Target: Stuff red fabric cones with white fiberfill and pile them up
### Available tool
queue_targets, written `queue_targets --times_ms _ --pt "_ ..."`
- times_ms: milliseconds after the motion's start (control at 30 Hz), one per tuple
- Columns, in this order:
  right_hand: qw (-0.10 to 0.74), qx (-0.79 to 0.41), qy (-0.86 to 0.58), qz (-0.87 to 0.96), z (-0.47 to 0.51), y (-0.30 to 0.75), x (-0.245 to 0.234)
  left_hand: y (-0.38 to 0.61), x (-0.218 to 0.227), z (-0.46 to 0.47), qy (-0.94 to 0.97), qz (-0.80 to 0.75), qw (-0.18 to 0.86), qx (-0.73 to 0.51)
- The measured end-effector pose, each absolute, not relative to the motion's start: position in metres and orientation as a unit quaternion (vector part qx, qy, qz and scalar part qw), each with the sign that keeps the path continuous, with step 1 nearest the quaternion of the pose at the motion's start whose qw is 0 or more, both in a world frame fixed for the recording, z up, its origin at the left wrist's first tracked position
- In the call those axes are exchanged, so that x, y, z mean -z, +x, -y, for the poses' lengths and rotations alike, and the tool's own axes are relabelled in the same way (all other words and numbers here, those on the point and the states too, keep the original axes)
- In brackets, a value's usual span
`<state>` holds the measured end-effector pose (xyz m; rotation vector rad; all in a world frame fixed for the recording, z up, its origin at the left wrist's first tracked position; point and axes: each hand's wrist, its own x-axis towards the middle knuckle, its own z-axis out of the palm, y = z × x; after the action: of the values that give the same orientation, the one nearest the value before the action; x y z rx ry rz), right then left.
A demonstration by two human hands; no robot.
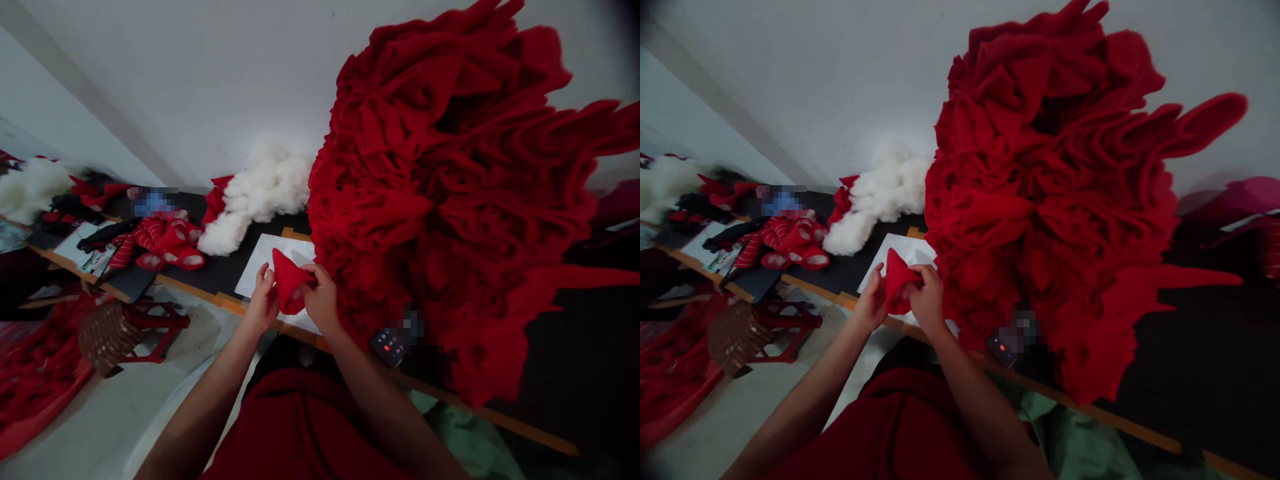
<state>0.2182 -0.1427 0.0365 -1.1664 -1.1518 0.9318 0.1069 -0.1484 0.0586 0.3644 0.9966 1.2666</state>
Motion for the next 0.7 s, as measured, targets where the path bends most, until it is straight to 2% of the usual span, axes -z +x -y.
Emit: queue_targets --times_ms 133,267,367,533,700 --pt "0.597 -0.348 -0.522 0.500 0.148 0.217 -0.035 0.105 -0.055 0.160 0.380 -0.513 0.536 -0.552" --pt "0.568 -0.361 -0.510 0.536 0.155 0.218 -0.029 0.103 -0.053 0.163 0.547 -0.575 0.331 -0.511" --pt "0.547 -0.364 -0.484 0.578 0.159 0.222 -0.027 0.102 -0.054 0.164 0.647 -0.563 0.207 -0.470" --pt "0.515 -0.235 -0.485 0.666 0.158 0.225 -0.030 0.102 -0.055 0.165 0.716 -0.533 0.132 -0.431" --pt "0.539 -0.174 -0.509 0.648 0.153 0.221 -0.020 0.101 -0.051 0.160 0.692 -0.576 0.099 -0.424"
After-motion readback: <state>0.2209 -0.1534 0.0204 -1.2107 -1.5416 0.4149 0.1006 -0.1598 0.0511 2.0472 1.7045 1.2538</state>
